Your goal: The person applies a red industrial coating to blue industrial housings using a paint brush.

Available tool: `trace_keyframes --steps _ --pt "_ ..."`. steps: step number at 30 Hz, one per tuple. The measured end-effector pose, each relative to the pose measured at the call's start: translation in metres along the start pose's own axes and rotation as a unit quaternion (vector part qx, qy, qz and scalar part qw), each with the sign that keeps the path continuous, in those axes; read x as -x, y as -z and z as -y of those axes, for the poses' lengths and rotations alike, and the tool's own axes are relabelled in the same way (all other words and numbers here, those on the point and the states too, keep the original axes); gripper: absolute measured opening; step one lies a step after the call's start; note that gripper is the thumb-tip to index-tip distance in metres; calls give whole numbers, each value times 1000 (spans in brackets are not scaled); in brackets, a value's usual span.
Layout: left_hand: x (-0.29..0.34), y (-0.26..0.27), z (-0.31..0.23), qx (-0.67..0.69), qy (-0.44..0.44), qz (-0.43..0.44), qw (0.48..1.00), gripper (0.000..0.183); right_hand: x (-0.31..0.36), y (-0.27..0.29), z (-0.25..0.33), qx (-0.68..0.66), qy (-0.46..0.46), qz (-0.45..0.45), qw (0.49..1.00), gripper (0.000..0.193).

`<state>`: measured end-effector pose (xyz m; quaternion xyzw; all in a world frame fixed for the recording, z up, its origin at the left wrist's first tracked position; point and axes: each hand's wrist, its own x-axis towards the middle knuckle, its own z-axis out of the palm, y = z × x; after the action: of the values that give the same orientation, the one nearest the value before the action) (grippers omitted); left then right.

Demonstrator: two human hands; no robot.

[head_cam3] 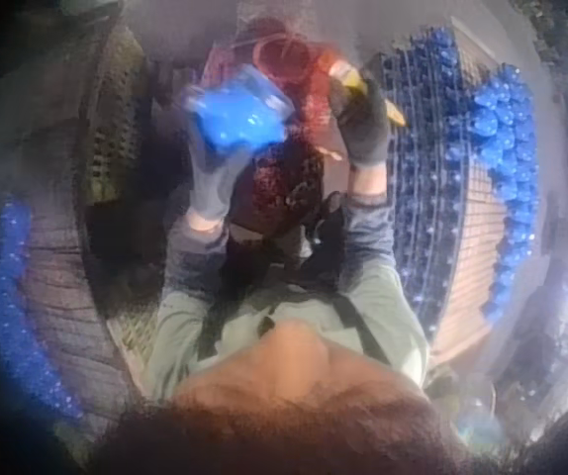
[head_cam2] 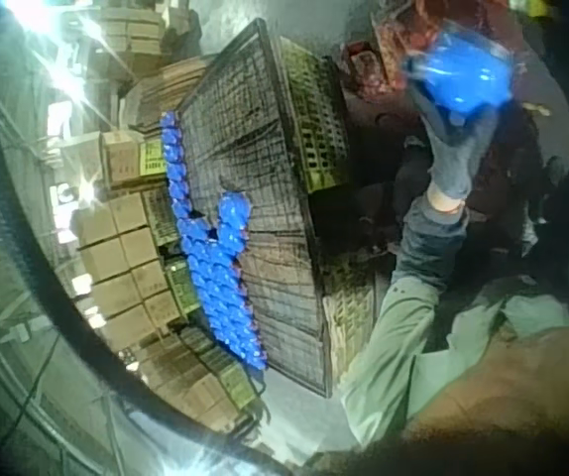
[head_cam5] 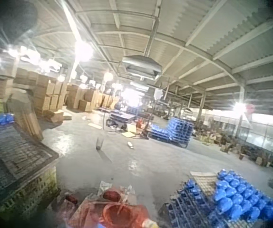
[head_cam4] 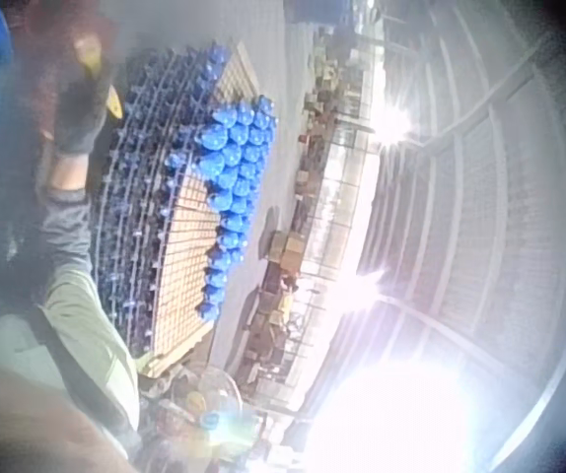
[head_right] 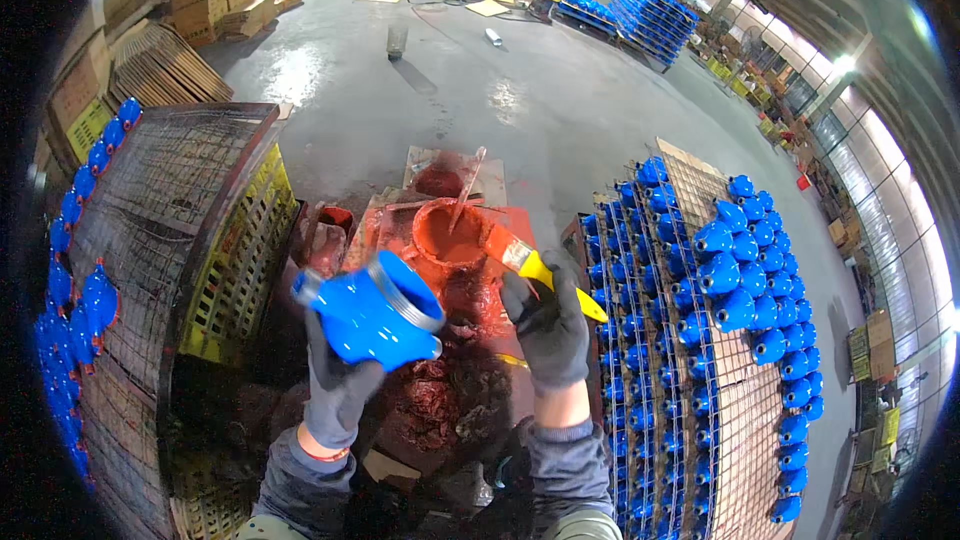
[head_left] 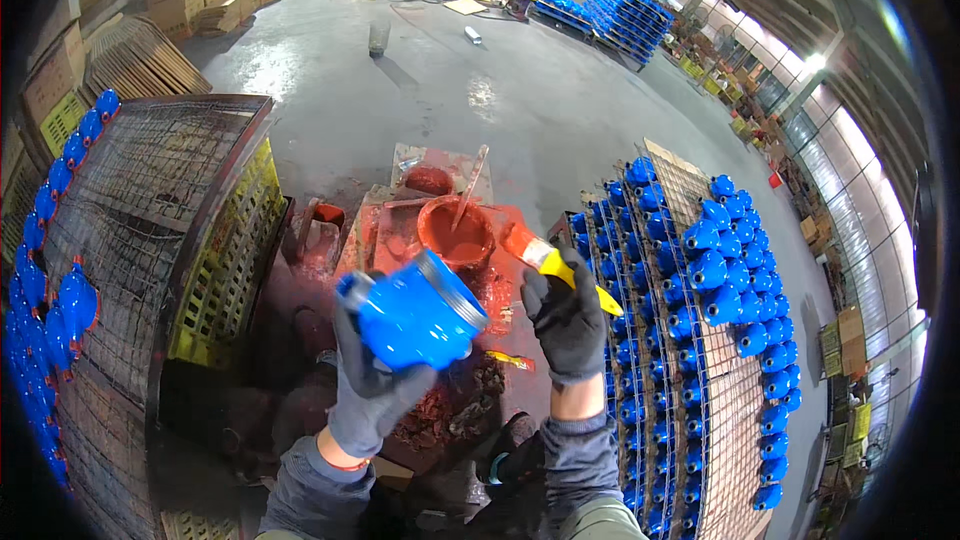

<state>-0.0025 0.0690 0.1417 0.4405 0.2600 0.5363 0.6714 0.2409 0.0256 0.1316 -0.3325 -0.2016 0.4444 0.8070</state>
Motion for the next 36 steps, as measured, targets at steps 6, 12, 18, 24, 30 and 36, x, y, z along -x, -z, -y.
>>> trace_keyframes --steps 6,12,18,24,30,36 --pt "8 -12 11 -360 -186 149 902 106 68 -18 35 283 378 3 881 51" --pt "6 -25 25 -382 -225 197 874 106 78 -39 59 369 441 -14 818 37" --pt "7 -31 26 -420 -273 194 843 102 80 -45 58 400 468 -31 788 37" --pt "10 -33 27 -408 -282 180 850 101 88 -34 63 487 428 -42 761 37" --pt "7 -38 20 -413 -250 182 857 104 86 -34 56 443 421 -55 790 34" --pt "8 -44 22 -327 -156 145 920 96 84 -43 53 450 419 -71 785 36"
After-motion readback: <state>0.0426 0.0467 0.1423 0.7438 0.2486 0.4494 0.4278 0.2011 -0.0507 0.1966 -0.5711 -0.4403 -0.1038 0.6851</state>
